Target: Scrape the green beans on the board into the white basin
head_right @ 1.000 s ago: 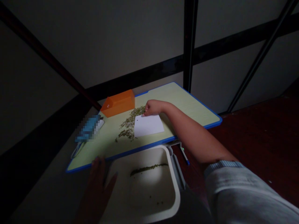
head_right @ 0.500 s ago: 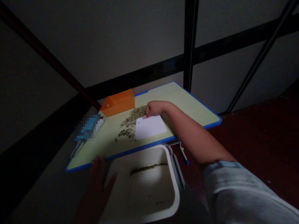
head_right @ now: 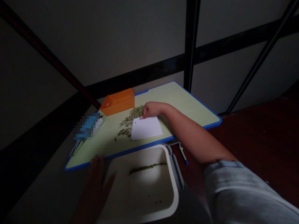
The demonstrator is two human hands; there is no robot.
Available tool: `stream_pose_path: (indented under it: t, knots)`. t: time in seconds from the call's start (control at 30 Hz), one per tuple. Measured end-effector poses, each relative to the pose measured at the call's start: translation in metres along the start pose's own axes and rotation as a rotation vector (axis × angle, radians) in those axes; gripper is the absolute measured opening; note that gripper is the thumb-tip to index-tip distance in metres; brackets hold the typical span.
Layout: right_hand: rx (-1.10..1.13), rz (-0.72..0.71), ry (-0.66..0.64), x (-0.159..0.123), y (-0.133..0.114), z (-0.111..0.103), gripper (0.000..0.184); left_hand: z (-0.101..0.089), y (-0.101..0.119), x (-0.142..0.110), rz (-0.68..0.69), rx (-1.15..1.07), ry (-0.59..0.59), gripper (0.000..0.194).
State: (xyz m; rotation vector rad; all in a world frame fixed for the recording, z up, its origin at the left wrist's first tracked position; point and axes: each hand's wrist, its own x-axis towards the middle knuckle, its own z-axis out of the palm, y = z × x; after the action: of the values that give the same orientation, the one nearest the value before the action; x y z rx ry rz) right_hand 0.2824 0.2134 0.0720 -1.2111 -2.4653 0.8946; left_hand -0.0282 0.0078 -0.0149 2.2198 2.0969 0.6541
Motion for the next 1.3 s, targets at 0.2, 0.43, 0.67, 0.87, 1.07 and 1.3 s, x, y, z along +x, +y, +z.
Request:
stream_pose_path:
  t: [0.2, 0.43, 0.67, 0.87, 1.07, 1.3]
  knots:
    - [-0.026, 0.031, 0.042, -0.002, -0.002, -0.002, 0.031, 0.000, 0.000, 0.000, -0.003, 0.002, -0.002, 0.070]
    - [-0.041, 0.000, 0.071, 0.001, -0.003, 0.003, 0.033, 0.001, 0.000, 0.000, -0.021, 0.009, -0.017, 0.071]
    - [-0.038, -0.048, 0.116, 0.006, -0.003, 0.009, 0.034, -0.001, 0.001, 0.000, -0.025, 0.024, -0.027, 0.072]
    - [-0.060, -0.060, 0.093, 0.010, -0.001, 0.013, 0.036, 0.000, -0.001, 0.000, -0.017, 0.020, -0.014, 0.071]
    - [-0.066, -0.062, 0.083, 0.010, -0.004, 0.015, 0.035, 0.001, -0.002, 0.000, -0.011, 0.004, -0.001, 0.070]
    - [-0.051, -0.120, 0.096, 0.010, -0.004, 0.017, 0.035, 0.001, -0.001, -0.001, -0.027, 0.002, -0.017, 0.071]
